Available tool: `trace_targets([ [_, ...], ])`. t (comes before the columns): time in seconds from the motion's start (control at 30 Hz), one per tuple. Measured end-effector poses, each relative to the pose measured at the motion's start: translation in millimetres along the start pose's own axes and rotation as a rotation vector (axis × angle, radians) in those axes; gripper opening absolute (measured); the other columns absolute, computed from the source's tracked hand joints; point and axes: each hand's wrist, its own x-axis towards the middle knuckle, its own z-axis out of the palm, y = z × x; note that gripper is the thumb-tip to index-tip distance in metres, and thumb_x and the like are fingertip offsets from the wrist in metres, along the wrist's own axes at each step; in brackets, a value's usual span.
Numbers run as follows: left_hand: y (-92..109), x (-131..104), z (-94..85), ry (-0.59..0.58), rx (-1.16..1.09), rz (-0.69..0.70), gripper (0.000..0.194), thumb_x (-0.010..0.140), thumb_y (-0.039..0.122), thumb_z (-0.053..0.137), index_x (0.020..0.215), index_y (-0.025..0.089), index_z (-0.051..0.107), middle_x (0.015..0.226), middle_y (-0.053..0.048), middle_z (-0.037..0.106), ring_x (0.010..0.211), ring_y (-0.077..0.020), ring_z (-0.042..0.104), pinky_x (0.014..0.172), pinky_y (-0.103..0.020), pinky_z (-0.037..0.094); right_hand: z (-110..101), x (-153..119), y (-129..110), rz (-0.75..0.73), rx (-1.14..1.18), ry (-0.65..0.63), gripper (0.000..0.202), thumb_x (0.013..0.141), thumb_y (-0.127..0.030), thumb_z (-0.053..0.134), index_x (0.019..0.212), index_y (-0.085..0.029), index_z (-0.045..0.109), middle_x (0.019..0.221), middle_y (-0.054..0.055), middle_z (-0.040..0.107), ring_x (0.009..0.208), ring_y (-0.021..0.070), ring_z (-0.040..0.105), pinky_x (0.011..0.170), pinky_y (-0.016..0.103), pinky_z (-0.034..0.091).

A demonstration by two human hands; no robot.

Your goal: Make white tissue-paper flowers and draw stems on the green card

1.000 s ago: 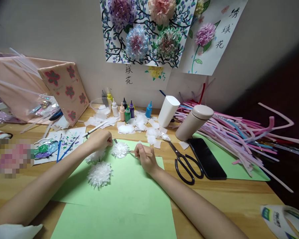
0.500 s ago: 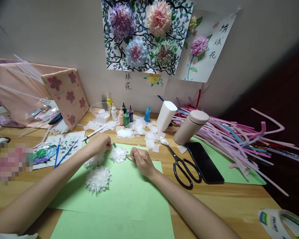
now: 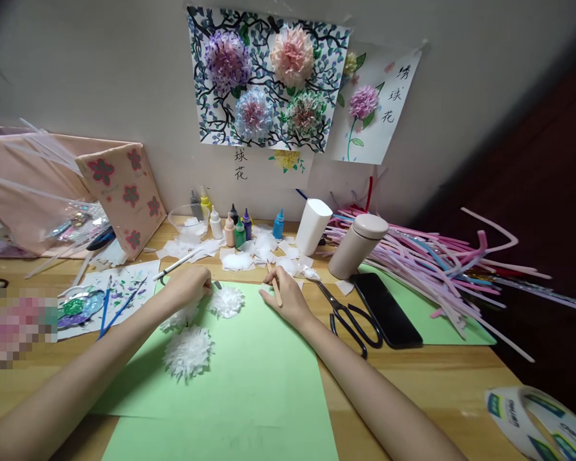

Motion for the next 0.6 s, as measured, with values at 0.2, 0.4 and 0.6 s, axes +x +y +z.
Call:
trace_targets([
  [0.2,1,1,-2.1,-0.023,-0.016,-0.024,0.016,0.063,0.014,0.053,0.07,0.016,0.067,0.084,-0.009,0.069,0.078,-0.023,0.062,0.06,-0.026,0.04,3,-2,-2,-0.005,0.011,0.023,0.01,0.077,-0.022,0.053,0.081,-0.021,0.044,0.081,0.002,0.059,0.075,0.0179,0.057,0.069,0.03,0.042],
  [0.4,-7,1,-9.5,-0.033,-0.076,0.031,0.013,0.064,0.022,0.06,0.072,0.018,0.069,0.08,-0.006,0.07,0.077,-0.0214,0.061,0.057,-0.025,0.038,5,-5,-8,0.002,0.299,0.047,0.019,0.077,-0.027,0.058,0.076,-0.022,0.039,0.079,0.003,0.061,0.075,0.0172,0.059,0.071,0.031,0.045],
  [0.6,4,-22,-37.9,0.057,-0.241,0.119,0.027,0.072,0.043,0.056,0.078,0.021,0.07,0.079,-0.003,0.069,0.07,-0.0154,0.059,0.055,-0.022,0.035,14,-15,-19,-0.049,0.389,-0.02,0.022,0.076,-0.029,0.061,0.075,-0.022,0.04,0.078,0.003,0.061,0.074,0.017,0.059,0.069,0.032,0.047],
])
